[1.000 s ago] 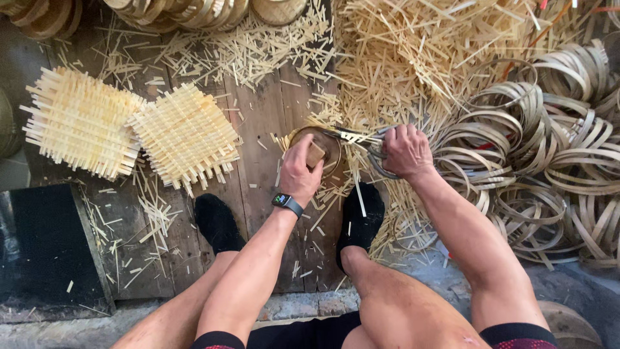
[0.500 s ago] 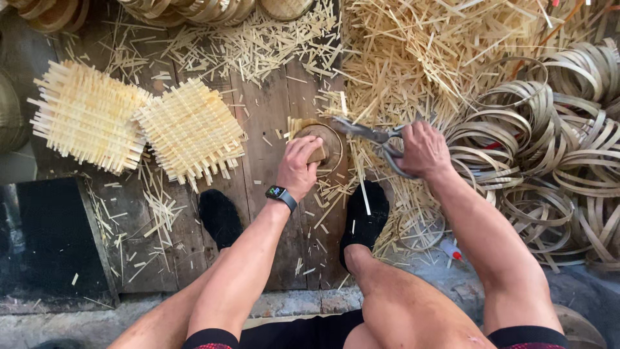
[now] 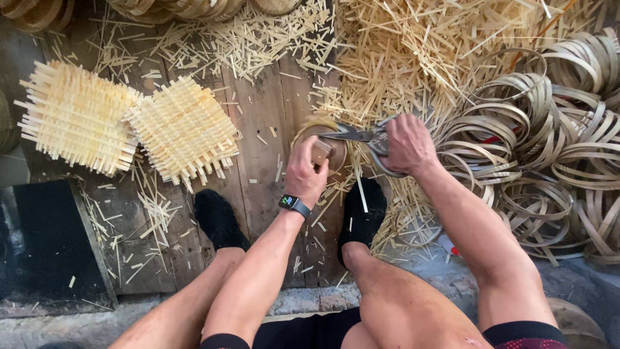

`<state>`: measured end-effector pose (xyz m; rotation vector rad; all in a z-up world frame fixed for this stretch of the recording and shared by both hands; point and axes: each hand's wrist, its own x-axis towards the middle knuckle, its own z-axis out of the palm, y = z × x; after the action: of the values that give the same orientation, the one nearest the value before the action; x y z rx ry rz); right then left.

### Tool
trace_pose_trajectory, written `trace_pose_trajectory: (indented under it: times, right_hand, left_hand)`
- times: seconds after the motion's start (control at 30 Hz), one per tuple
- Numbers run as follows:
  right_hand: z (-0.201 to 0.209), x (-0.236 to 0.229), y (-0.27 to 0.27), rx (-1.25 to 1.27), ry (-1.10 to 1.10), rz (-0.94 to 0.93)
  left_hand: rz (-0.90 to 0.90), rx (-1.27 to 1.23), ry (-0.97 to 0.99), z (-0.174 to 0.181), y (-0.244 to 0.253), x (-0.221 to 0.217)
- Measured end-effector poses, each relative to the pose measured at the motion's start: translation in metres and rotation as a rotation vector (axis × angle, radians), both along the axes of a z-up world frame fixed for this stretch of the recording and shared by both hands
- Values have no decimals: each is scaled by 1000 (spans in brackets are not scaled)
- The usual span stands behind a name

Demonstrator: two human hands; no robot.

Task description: The person constructs a bamboo steamer basket by assembling a woven base with a circular frame and trimming excess strips using shears.

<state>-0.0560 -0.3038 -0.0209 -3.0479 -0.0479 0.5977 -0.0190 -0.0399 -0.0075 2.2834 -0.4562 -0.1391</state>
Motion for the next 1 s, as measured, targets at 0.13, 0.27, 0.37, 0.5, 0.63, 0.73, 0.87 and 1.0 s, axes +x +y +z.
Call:
trace_pose_trajectory:
  times: [0.13,0.27,0.37,0.5,0.63,0.73,0.87,1.0]
  right_hand:
    - [-6,4,12,35,-11,-76]
    - [-18,-14,-16,9,254,-123]
    - [-10,-17,-20,11,88,-68]
    - [-2,5,3,-6,79,18]
    - [-20,10,1,5,196,-62]
    - [-27,-5,-22,-5,269,-83]
    - [-1,-3,-25,-7,233,-72]
    - [7,11,-2,11,137,-6]
  left_hand:
    - [-93,-35,-13,-4,3,6]
    - [-192,-1,64,6,10,14]
    - [-202,-22,106,7,8,19]
    - [-286,-10,139,2,10,24]
    - [-335,0,27,3,10,20]
    - [-131,32,-1,10,6,1]
    - [-96,-6,-2,3,-2,-5]
    - [-192,18,-38,-2,3,-3]
